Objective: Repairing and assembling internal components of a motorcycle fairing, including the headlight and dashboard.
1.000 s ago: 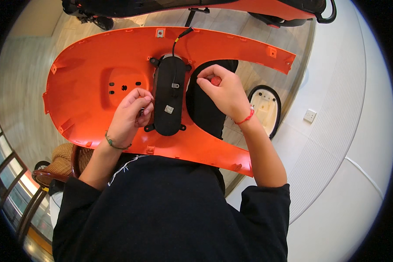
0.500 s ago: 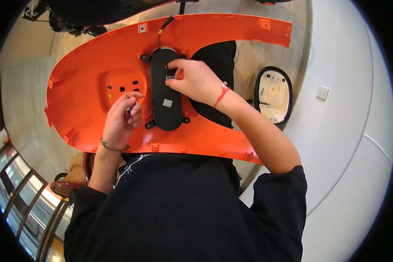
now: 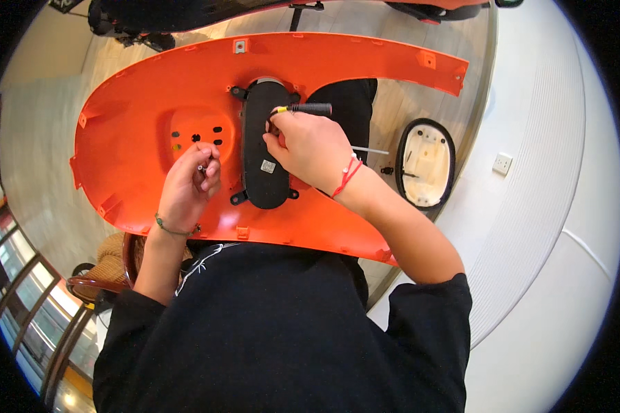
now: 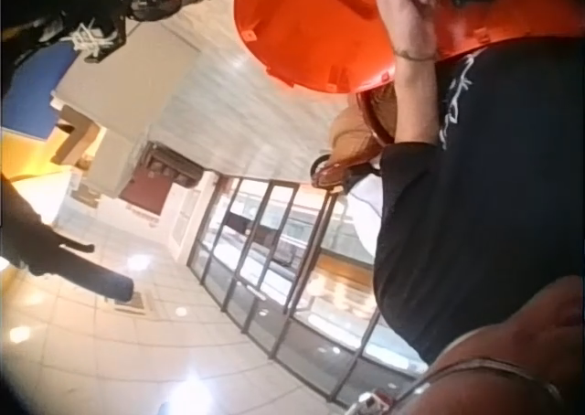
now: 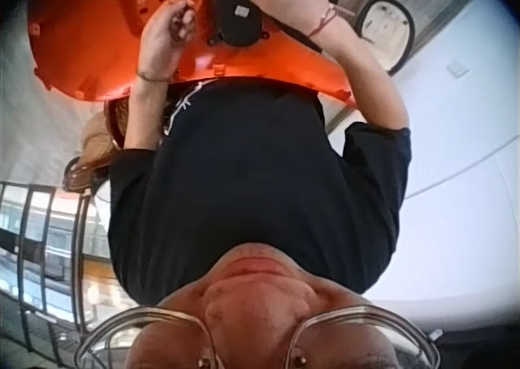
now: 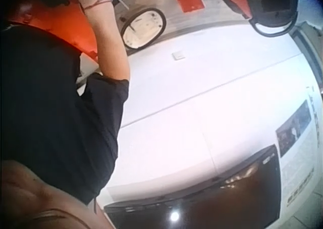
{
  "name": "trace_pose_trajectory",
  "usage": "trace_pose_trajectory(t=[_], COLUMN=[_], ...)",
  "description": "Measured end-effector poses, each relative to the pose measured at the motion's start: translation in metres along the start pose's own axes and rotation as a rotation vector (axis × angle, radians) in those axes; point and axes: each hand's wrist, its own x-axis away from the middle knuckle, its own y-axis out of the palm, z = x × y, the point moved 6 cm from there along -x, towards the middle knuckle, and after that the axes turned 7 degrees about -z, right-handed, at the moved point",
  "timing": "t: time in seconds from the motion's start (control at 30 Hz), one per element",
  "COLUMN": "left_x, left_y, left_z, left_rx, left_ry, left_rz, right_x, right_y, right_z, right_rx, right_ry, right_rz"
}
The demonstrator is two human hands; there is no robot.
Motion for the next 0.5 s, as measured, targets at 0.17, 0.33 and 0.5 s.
trace_pose_trajectory(t=[0.17,0.33,0.5], left_x=[0.0,0.0,-0.003], left_y=[-0.003,-0.007,-0.011], left_z=[0.001,0.0,-0.003], left_rx=[-0.002,0.061,0.143], left_ry=[0.014,0.013,0.007], left_rz=[-0.022,0.003,0.014], right_x=[0.002,0.015,0.025], right_y=[0.001,-0.021,-0.038], right_z=[0.001,-0.011,-0.015], right_rx=[0.131,-0.056,-0.39], right_ry=[0.029,-0.131,-0.098], right_rz=[0.009,0.057,0.087])
